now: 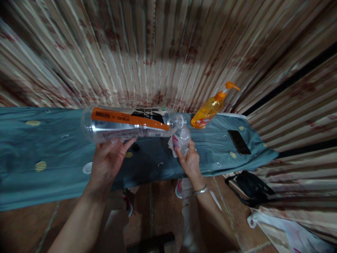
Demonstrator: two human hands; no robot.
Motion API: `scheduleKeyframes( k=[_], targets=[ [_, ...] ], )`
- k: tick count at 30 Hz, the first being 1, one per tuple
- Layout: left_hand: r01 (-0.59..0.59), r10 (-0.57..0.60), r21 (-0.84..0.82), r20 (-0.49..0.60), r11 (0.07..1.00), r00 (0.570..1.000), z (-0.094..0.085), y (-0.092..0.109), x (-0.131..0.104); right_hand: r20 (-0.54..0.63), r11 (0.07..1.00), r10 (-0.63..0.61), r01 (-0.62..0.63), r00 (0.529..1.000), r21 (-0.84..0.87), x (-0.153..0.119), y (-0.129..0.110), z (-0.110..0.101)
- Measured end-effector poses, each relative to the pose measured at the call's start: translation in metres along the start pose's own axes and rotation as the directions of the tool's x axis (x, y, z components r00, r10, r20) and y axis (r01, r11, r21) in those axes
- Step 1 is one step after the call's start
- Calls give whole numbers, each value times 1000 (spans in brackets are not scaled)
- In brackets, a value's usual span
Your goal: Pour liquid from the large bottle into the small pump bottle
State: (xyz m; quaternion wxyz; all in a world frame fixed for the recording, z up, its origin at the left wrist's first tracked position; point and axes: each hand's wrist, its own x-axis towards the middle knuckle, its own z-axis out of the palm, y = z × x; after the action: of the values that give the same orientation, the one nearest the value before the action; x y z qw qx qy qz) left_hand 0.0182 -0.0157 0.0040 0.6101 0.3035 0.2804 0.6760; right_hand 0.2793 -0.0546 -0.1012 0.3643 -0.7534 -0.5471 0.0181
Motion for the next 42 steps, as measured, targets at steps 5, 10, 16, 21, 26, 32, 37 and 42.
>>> scheduleKeyframes(
  k=[5,10,16,21,26,32,37,42],
  targets=[
    [-3,3,-14,0,1000,1000,0,0,0,-4,1000,12,-12,1000,-3,0,-1,0],
    [5,-5,-15,-17,1000,1000,-2,-2,0,4,1000,-3,3,1000,-8,1,0,0],
    [1,-1,-4,-5,1000,1000,-2,-2,0,1,1000,-17,17,1000,-13,0,0,-1],
    [3,-3,-7,-13,1000,1000,1,0,0,-14,1000,-17,17,1000,-20,0,1,1],
    [1,-1,-17,-18,1000,1000,1,0,0,0,1000,3,-3,1000,-16,1,1,0],
    [1,-1,-16,-4,1000,1000,1,0,0,11,1000,18,-18,1000,-4,1,-3,-2],
    [-4,4,-31,-14,1000,1000,-1,-1,0,11,1000,8,-8,1000,6,1,-2,-2],
    [-10,9,-42,-14,999,1000,-3,-3,1,-8,1000,-12,12,1000,-5,0,1,0]
  ],
)
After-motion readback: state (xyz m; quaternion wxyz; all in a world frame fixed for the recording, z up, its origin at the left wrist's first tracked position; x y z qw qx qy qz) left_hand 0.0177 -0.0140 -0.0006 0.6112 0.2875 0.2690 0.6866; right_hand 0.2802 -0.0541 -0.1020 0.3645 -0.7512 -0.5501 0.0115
